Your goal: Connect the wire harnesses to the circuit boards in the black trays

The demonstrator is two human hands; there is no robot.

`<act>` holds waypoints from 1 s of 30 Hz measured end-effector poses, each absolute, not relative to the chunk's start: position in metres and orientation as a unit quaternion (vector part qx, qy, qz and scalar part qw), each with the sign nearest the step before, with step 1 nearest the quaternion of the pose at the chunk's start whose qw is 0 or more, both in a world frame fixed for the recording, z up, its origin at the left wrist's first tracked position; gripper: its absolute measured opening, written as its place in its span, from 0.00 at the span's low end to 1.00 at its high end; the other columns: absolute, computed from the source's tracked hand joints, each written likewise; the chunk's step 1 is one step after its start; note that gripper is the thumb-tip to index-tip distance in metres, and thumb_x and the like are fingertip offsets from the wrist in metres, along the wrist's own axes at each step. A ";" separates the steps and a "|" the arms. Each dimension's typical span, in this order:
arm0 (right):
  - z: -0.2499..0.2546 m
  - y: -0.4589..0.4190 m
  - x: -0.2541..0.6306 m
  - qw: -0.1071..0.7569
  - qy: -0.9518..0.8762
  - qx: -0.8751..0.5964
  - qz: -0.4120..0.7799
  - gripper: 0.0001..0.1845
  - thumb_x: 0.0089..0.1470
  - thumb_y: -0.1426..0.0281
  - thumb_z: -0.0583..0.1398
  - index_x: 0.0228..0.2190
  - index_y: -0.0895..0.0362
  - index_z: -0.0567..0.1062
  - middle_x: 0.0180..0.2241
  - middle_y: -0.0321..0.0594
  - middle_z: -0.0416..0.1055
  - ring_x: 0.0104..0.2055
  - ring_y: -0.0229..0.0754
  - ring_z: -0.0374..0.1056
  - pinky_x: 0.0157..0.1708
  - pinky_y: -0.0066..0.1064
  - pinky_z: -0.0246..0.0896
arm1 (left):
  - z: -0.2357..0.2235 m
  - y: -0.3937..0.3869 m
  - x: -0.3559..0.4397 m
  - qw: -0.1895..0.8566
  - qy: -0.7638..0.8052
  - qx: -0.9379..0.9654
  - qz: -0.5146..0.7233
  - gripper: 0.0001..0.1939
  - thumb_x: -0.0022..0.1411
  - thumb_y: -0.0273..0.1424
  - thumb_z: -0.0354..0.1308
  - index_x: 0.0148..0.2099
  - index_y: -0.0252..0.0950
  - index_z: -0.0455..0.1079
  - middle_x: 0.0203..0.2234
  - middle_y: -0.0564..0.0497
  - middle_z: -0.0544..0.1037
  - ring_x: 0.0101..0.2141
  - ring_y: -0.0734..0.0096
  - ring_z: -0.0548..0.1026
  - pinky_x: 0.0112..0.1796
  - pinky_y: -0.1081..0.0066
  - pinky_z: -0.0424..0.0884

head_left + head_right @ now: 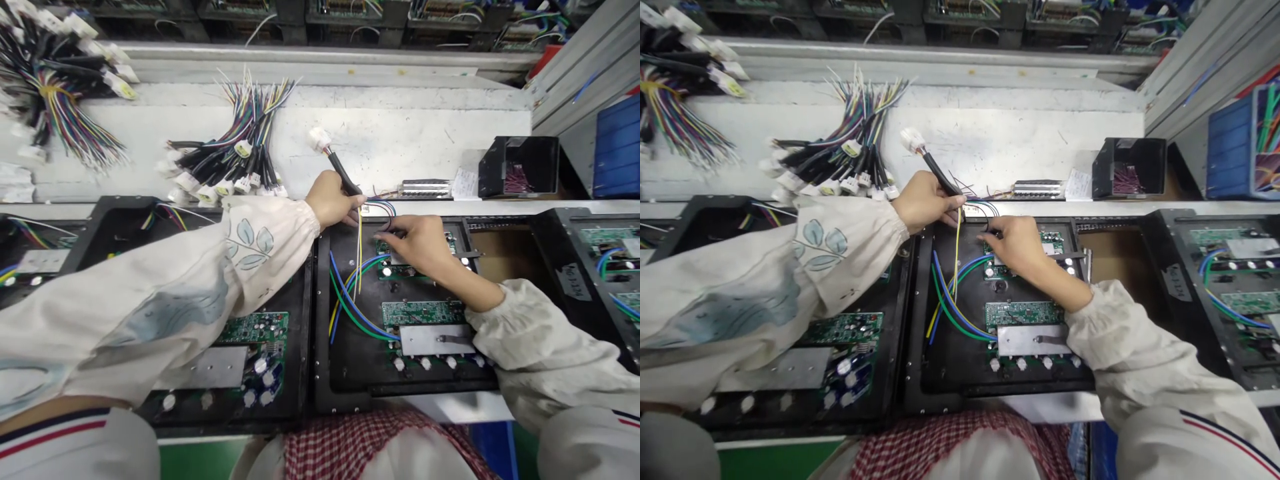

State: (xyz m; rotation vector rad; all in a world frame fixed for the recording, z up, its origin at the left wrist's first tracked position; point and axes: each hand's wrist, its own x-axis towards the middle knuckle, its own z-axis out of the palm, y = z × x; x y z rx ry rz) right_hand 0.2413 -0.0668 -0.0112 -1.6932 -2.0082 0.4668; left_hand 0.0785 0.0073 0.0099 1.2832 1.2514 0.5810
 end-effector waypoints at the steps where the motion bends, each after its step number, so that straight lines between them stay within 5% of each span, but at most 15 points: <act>1: -0.015 -0.064 0.241 0.219 -0.738 -0.618 0.158 0.05 0.48 0.70 0.65 0.29 0.59 0.81 0.30 0.44 0.79 0.32 0.46 0.73 0.34 0.32 0.62 | 0.010 0.007 0.078 0.586 0.538 0.553 0.248 0.02 0.57 0.17 0.54 0.33 0.26 0.65 0.19 0.52 0.70 0.20 0.73 0.73 0.29 0.65 0.77; 23: 0.002 -0.074 0.240 0.085 -0.761 -0.623 0.158 0.09 0.50 0.65 0.65 0.31 0.58 0.80 0.30 0.45 0.78 0.32 0.47 0.72 0.32 0.33 0.60 | 0.007 0.009 0.078 0.589 0.532 0.549 0.262 0.02 0.57 0.17 0.55 0.35 0.25 0.66 0.21 0.50 0.70 0.23 0.70 0.74 0.30 0.63 0.77; 27: 0.007 -0.081 0.240 0.127 -0.754 -0.573 0.294 0.06 0.50 0.67 0.65 0.25 0.56 0.80 0.22 0.36 0.76 0.24 0.38 0.69 0.26 0.28 0.57 | 0.005 0.010 0.079 0.587 0.534 0.546 0.267 0.01 0.58 0.18 0.55 0.34 0.25 0.65 0.19 0.51 0.70 0.23 0.71 0.74 0.31 0.64 0.77; 30: -0.002 -0.074 0.240 0.195 -0.726 -0.622 0.220 0.06 0.49 0.68 0.65 0.27 0.58 0.80 0.22 0.38 0.76 0.23 0.38 0.67 0.26 0.29 0.56 | 0.006 0.009 0.079 0.589 0.530 0.544 0.276 0.02 0.57 0.17 0.56 0.33 0.24 0.65 0.19 0.51 0.70 0.21 0.71 0.74 0.29 0.65 0.77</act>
